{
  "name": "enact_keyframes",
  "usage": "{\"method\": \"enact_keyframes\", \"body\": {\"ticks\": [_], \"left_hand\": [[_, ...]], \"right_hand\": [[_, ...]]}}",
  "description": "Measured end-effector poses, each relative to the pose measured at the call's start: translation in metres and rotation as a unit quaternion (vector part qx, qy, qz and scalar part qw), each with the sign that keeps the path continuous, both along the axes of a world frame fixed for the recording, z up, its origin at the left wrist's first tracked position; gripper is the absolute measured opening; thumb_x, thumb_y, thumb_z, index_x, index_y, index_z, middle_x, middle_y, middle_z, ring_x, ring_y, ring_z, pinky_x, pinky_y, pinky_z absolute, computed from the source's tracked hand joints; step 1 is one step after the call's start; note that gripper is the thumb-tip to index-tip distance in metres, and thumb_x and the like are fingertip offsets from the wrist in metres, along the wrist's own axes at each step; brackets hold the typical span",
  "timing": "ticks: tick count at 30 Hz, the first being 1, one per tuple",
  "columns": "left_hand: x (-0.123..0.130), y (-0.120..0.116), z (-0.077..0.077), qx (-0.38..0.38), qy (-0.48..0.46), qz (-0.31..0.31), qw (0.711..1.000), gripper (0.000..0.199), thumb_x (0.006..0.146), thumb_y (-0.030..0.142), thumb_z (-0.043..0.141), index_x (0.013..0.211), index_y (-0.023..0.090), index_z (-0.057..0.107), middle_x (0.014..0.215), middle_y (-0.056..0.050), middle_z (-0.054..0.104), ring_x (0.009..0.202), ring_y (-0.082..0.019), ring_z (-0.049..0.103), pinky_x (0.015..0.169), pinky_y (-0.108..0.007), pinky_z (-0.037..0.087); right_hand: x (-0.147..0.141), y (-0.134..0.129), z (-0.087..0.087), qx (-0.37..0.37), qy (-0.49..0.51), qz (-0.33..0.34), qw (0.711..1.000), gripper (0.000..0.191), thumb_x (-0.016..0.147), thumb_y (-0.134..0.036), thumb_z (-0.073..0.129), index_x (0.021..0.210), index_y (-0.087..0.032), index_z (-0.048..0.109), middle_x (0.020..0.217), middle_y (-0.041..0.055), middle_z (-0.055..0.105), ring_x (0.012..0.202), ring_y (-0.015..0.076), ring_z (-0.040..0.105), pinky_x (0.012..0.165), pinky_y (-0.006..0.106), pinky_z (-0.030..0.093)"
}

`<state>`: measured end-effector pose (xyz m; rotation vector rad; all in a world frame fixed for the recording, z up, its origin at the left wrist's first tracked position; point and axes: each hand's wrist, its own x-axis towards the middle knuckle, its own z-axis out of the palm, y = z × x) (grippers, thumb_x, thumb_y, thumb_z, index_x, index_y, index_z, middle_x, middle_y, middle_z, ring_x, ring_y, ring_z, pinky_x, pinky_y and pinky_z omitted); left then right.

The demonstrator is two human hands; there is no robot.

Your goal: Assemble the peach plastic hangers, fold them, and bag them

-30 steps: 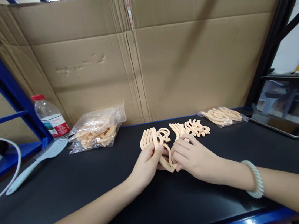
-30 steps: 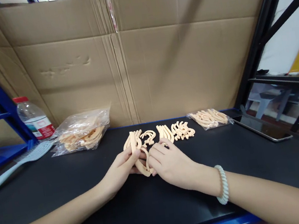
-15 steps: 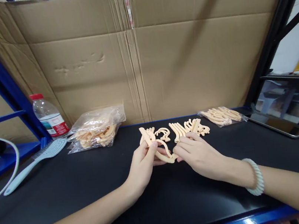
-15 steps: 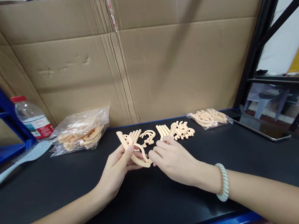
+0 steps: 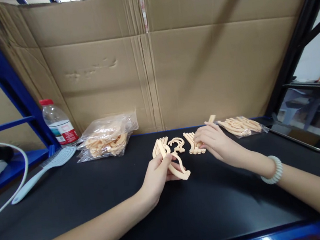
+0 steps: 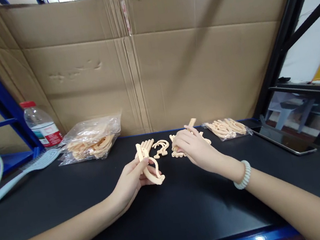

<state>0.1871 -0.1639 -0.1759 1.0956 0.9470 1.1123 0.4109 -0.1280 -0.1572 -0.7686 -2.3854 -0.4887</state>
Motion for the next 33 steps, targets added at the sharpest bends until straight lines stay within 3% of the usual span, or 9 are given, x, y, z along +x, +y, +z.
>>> {"method": "enact_keyframes", "body": {"ticks": [3,10,15,19,24,29,33], "left_hand": [[0.0,0.0,-0.001,0.001,-0.004,-0.002,1.0,0.018,0.087,0.03,0.053,0.086,0.012,0.054,0.061,-0.007,0.07,0.062,-0.023,0.071,0.061,-0.031,0.057],[0.0,0.0,-0.001,0.002,0.006,-0.007,1.0,0.017,0.088,0.029,0.051,0.086,0.012,0.053,0.061,-0.007,0.07,0.062,-0.023,0.071,0.063,-0.034,0.058],[0.0,0.001,-0.002,-0.004,0.004,-0.009,1.0,0.017,0.088,0.029,0.051,0.086,0.012,0.054,0.061,-0.007,0.07,0.062,-0.023,0.071,0.063,-0.033,0.058],[0.0,0.0,-0.002,-0.007,-0.002,-0.007,1.0,0.018,0.087,0.03,0.053,0.086,0.012,0.054,0.061,-0.007,0.07,0.061,-0.022,0.071,0.061,-0.031,0.057],[0.0,-0.001,-0.001,-0.005,-0.007,-0.015,1.0,0.019,0.086,0.032,0.055,0.084,0.013,0.054,0.061,-0.006,0.07,0.062,-0.022,0.071,0.062,-0.032,0.057],[-0.001,-0.001,-0.001,0.004,0.004,-0.016,1.0,0.02,0.086,0.033,0.055,0.084,0.013,0.055,0.064,-0.005,0.069,0.063,-0.021,0.071,0.066,-0.034,0.057],[-0.002,-0.002,-0.001,0.047,0.029,-0.025,0.998,0.023,0.084,0.035,0.059,0.076,0.014,0.056,0.066,-0.003,0.065,0.06,-0.019,0.068,0.064,-0.035,0.058]], "right_hand": [[-0.004,0.009,-0.01,0.0,-0.013,-0.005,1.0,0.024,0.09,-0.005,0.039,0.097,-0.02,0.056,0.106,0.0083,0.062,0.109,0.0231,0.051,0.101,0.05,0.03],[-0.018,0.025,-0.028,-0.04,-0.039,-0.001,0.998,0.026,0.089,-0.005,0.043,0.102,-0.02,0.059,0.103,0.0065,0.064,0.11,0.0236,0.051,0.094,0.043,0.04],[-0.016,0.033,-0.036,-0.088,-0.006,0.01,0.996,0.028,0.092,-0.008,0.042,0.112,-0.019,0.058,0.108,0.0079,0.063,0.108,0.0224,0.052,0.09,0.04,0.046],[-0.013,0.029,-0.035,-0.089,-0.011,0.01,0.996,0.023,0.093,-0.014,0.043,0.105,-0.019,0.062,0.105,0.0081,0.065,0.105,0.0224,0.053,0.089,0.042,0.046],[-0.015,0.02,-0.026,-0.065,-0.043,-0.041,0.996,0.022,0.095,-0.024,0.044,0.097,-0.019,0.065,0.099,0.0084,0.066,0.109,0.0245,0.052,0.09,0.046,0.044],[-0.016,0.017,-0.024,-0.049,-0.025,-0.06,0.997,0.02,0.094,-0.025,0.046,0.096,-0.017,0.064,0.102,0.0107,0.065,0.109,0.0254,0.052,0.09,0.047,0.044],[-0.021,0.002,-0.02,-0.058,0.061,-0.001,0.996,0.023,0.092,-0.021,0.046,0.111,-0.018,0.059,0.11,0.0117,0.063,0.108,0.0246,0.054,0.09,0.047,0.046]]}}
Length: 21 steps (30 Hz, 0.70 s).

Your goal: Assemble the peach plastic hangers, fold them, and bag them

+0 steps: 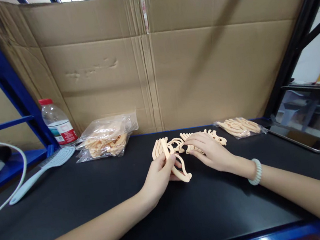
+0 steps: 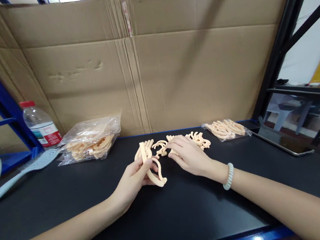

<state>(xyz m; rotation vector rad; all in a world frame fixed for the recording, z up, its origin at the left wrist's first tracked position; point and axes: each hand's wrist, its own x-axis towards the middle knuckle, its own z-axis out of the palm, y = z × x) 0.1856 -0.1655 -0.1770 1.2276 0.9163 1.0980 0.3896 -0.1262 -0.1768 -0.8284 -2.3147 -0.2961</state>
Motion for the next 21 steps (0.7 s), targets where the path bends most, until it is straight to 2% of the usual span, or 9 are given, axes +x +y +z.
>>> {"method": "enact_keyframes", "body": {"ticks": [3,6,10,15,19,21], "left_hand": [[-0.001,0.001,0.001,0.036,0.023,-0.005,0.999,0.027,0.08,0.04,0.063,0.074,0.015,0.056,0.064,-0.001,0.061,0.058,-0.019,0.066,0.061,-0.034,0.058],[-0.002,0.003,0.0,0.083,0.049,-0.002,0.995,0.028,0.079,0.043,0.062,0.079,0.015,0.059,0.067,-0.001,0.061,0.057,-0.017,0.063,0.056,-0.03,0.056],[-0.004,0.004,-0.002,0.127,0.076,0.012,0.989,0.026,0.08,0.042,0.062,0.088,0.017,0.063,0.073,0.0,0.063,0.058,-0.015,0.062,0.056,-0.027,0.055],[-0.005,0.002,0.001,0.163,0.107,0.035,0.98,0.025,0.082,0.039,0.06,0.093,0.017,0.064,0.08,-0.001,0.065,0.06,-0.015,0.061,0.056,-0.023,0.053],[-0.004,0.0,0.004,0.174,0.118,0.051,0.976,0.024,0.082,0.039,0.06,0.094,0.018,0.064,0.073,-0.001,0.067,0.055,-0.015,0.063,0.053,-0.022,0.05],[-0.004,-0.001,0.005,0.173,0.116,0.046,0.977,0.024,0.083,0.039,0.059,0.096,0.019,0.063,0.066,0.001,0.066,0.053,-0.017,0.064,0.054,-0.024,0.051]], "right_hand": [[-0.007,-0.019,0.005,0.036,0.005,0.095,0.995,0.028,0.09,-0.015,0.048,0.117,-0.018,0.055,0.115,0.0111,0.061,0.113,0.0236,0.052,0.094,0.045,0.044],[-0.014,-0.034,0.007,0.081,-0.07,0.148,0.983,0.024,0.088,-0.013,0.05,0.11,-0.017,0.059,0.109,0.0093,0.064,0.113,0.0236,0.05,0.094,0.043,0.043],[-0.018,-0.037,0.005,0.088,-0.118,0.141,0.979,0.015,0.09,-0.016,0.05,0.099,-0.018,0.062,0.095,0.0059,0.067,0.102,0.0208,0.052,0.089,0.04,0.043],[-0.018,-0.037,0.005,0.087,-0.129,0.11,0.982,0.014,0.092,-0.02,0.048,0.096,-0.017,0.061,0.092,0.0062,0.065,0.093,0.0196,0.053,0.085,0.039,0.042],[-0.017,-0.039,0.004,0.029,-0.132,0.1,0.986,0.015,0.092,-0.024,0.048,0.096,-0.017,0.061,0.089,0.0062,0.063,0.085,0.0175,0.055,0.082,0.037,0.043],[-0.016,-0.038,0.001,-0.026,-0.088,0.105,0.99,0.014,0.091,-0.026,0.052,0.098,-0.018,0.06,0.089,0.0055,0.062,0.084,0.0167,0.056,0.079,0.034,0.046]]}}
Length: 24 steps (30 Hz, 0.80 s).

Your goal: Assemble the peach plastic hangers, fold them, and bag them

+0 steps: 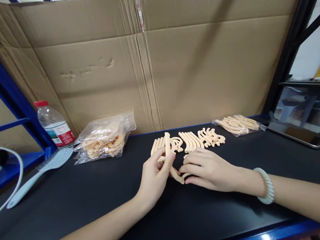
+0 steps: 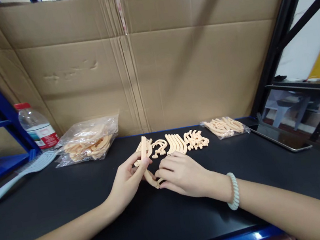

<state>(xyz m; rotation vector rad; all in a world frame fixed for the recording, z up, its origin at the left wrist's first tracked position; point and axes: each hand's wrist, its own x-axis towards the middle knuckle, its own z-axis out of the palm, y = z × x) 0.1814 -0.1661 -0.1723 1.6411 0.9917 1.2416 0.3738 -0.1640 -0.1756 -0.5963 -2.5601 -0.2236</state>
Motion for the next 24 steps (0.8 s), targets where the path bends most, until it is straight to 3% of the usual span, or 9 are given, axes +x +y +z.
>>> {"method": "enact_keyframes", "body": {"ticks": [4,8,11,19,24], "left_hand": [[-0.002,-0.002,0.001,0.037,0.031,0.004,0.999,0.021,0.083,0.037,0.059,0.095,0.02,0.064,0.075,0.0,0.066,0.054,-0.017,0.065,0.053,-0.024,0.051],[-0.004,-0.004,0.003,0.102,0.081,0.023,0.991,0.019,0.083,0.033,0.061,0.094,0.02,0.069,0.079,-0.002,0.068,0.056,-0.015,0.063,0.055,-0.022,0.048],[-0.005,-0.005,0.004,0.125,0.1,0.028,0.987,0.017,0.082,0.032,0.062,0.085,0.019,0.072,0.068,-0.002,0.066,0.052,-0.014,0.06,0.052,-0.021,0.044],[-0.007,-0.001,0.004,0.162,0.165,0.051,0.972,0.02,0.086,0.034,0.056,0.085,0.019,0.069,0.065,-0.001,0.064,0.053,-0.014,0.059,0.054,-0.021,0.043],[-0.009,0.002,0.003,0.209,0.216,0.082,0.95,0.018,0.087,0.031,0.054,0.085,0.021,0.069,0.062,0.001,0.061,0.054,-0.013,0.052,0.055,-0.022,0.038]], "right_hand": [[0.002,0.002,-0.003,-0.16,0.163,-0.004,0.974,0.018,0.088,-0.021,0.055,0.106,-0.02,0.059,0.104,0.0084,0.057,0.086,0.0151,0.057,0.07,0.028,0.052],[0.001,0.0,0.003,-0.285,0.261,0.028,0.922,0.022,0.087,-0.021,0.057,0.109,-0.023,0.061,0.125,0.0105,0.053,0.11,0.0201,0.054,0.088,0.037,0.05],[0.001,0.0,0.008,-0.359,0.294,0.081,0.882,0.023,0.088,-0.025,0.056,0.111,-0.024,0.062,0.125,0.0088,0.057,0.12,0.022,0.05,0.098,0.043,0.044],[0.004,0.011,0.0,-0.408,0.388,0.06,0.824,0.02,0.086,-0.03,0.061,0.104,-0.023,0.066,0.111,0.007,0.066,0.108,0.0209,0.06,0.099,0.044,0.045],[0.001,0.01,-0.001,-0.455,0.431,0.104,0.772,0.024,0.083,-0.03,0.064,0.105,-0.022,0.058,0.111,0.0069,0.062,0.105,0.0203,0.061,0.092,0.041,0.051]]}}
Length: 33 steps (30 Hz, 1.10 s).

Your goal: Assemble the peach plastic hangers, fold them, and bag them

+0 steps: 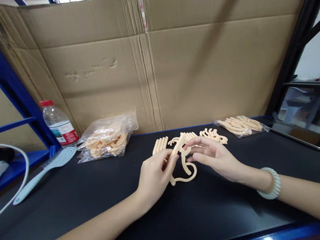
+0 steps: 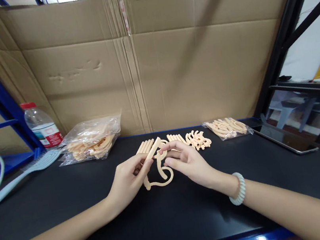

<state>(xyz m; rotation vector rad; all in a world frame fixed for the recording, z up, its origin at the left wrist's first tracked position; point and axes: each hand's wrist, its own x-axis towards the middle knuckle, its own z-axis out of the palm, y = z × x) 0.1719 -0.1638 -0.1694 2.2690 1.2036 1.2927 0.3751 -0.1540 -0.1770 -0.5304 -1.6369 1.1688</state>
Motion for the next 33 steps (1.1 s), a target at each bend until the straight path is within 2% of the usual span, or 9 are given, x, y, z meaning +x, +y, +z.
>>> {"method": "enact_keyframes", "body": {"ticks": [3,6,8,11,13,16,20,27,33], "left_hand": [[-0.003,0.002,-0.001,0.021,0.017,0.017,0.999,0.018,0.09,0.028,0.05,0.089,0.022,0.068,0.068,0.0,0.062,0.059,-0.014,0.054,0.059,-0.022,0.037],[-0.005,0.004,-0.002,0.019,0.024,0.019,0.999,0.02,0.091,0.028,0.047,0.098,0.023,0.066,0.084,-0.002,0.068,0.072,-0.017,0.06,0.067,-0.023,0.041],[-0.005,0.005,-0.003,0.02,0.022,0.021,0.999,0.023,0.09,0.03,0.05,0.107,0.025,0.064,0.098,-0.003,0.07,0.082,-0.02,0.064,0.073,-0.024,0.043],[-0.006,0.006,-0.004,0.074,0.069,0.038,0.994,0.03,0.087,0.032,0.055,0.116,0.027,0.06,0.111,-0.003,0.069,0.086,-0.02,0.066,0.072,-0.023,0.046],[-0.006,0.005,-0.005,0.156,0.153,0.049,0.975,0.029,0.089,0.03,0.053,0.117,0.026,0.06,0.104,-0.004,0.07,0.074,-0.017,0.067,0.06,-0.021,0.045],[-0.009,0.005,-0.004,0.294,0.269,0.05,0.916,0.025,0.093,0.025,0.047,0.113,0.018,0.059,0.082,-0.003,0.07,0.053,-0.013,0.061,0.044,-0.02,0.038],[-0.011,0.004,-0.002,0.378,0.322,0.026,0.868,0.018,0.093,0.019,0.046,0.107,0.013,0.055,0.07,0.001,0.065,0.049,-0.012,0.059,0.041,-0.022,0.038],[-0.006,-0.003,0.0,0.356,0.411,-0.002,0.839,0.017,0.088,0.004,0.039,0.095,0.012,0.053,0.07,0.0,0.062,0.05,-0.013,0.059,0.037,-0.022,0.038],[-0.003,-0.007,0.0,0.299,0.466,-0.015,0.832,0.019,0.087,0.003,0.036,0.09,0.013,0.052,0.069,-0.002,0.059,0.049,-0.016,0.058,0.036,-0.023,0.041]], "right_hand": [[0.0,-0.003,0.005,-0.035,0.019,-0.013,0.999,0.027,0.084,-0.031,0.064,0.107,-0.021,0.055,0.098,0.0059,0.064,0.093,0.0183,0.066,0.087,0.039,0.053],[0.001,-0.005,0.01,-0.061,0.005,-0.039,0.997,0.029,0.084,-0.034,0.062,0.108,-0.019,0.053,0.084,0.0038,0.063,0.073,0.015,0.066,0.066,0.031,0.056],[0.0,-0.004,0.011,-0.088,-0.004,-0.063,0.994,0.031,0.084,-0.036,0.061,0.108,-0.019,0.05,0.079,0.0014,0.061,0.06,0.0119,0.061,0.05,0.024,0.05],[0.0,-0.004,0.008,-0.116,-0.051,-0.059,0.99,0.028,0.087,-0.042,0.054,0.099,-0.018,0.049,0.072,-0.0006,0.059,0.047,0.0082,0.054,0.04,0.02,0.041],[0.0,-0.005,0.006,-0.101,-0.109,-0.008,0.989,0.03,0.09,-0.046,0.048,0.094,-0.016,0.049,0.068,-0.0008,0.058,0.042,0.0067,0.05,0.037,0.018,0.036],[0.001,-0.009,0.005,-0.093,-0.159,0.059,0.981,0.033,0.092,-0.048,0.043,0.095,-0.016,0.048,0.064,-0.0022,0.056,0.037,0.0047,0.046,0.034,0.016,0.031],[0.001,-0.015,0.008,-0.121,-0.184,0.079,0.972,0.035,0.092,-0.049,0.042,0.094,-0.015,0.048,0.056,-0.0049,0.053,0.032,0.0025,0.038,0.032,0.014,0.027],[0.0,-0.013,0.003,-0.18,-0.219,0.092,0.955,0.037,0.092,-0.05,0.04,0.088,-0.015,0.051,0.045,-0.0061,0.053,0.026,0.0041,0.037,0.025,0.013,0.024],[-0.004,-0.015,0.003,-0.194,-0.254,0.049,0.946,0.034,0.088,-0.049,0.046,0.081,-0.016,0.052,0.039,-0.0074,0.051,0.023,0.0046,0.037,0.024,0.013,0.025]]}}
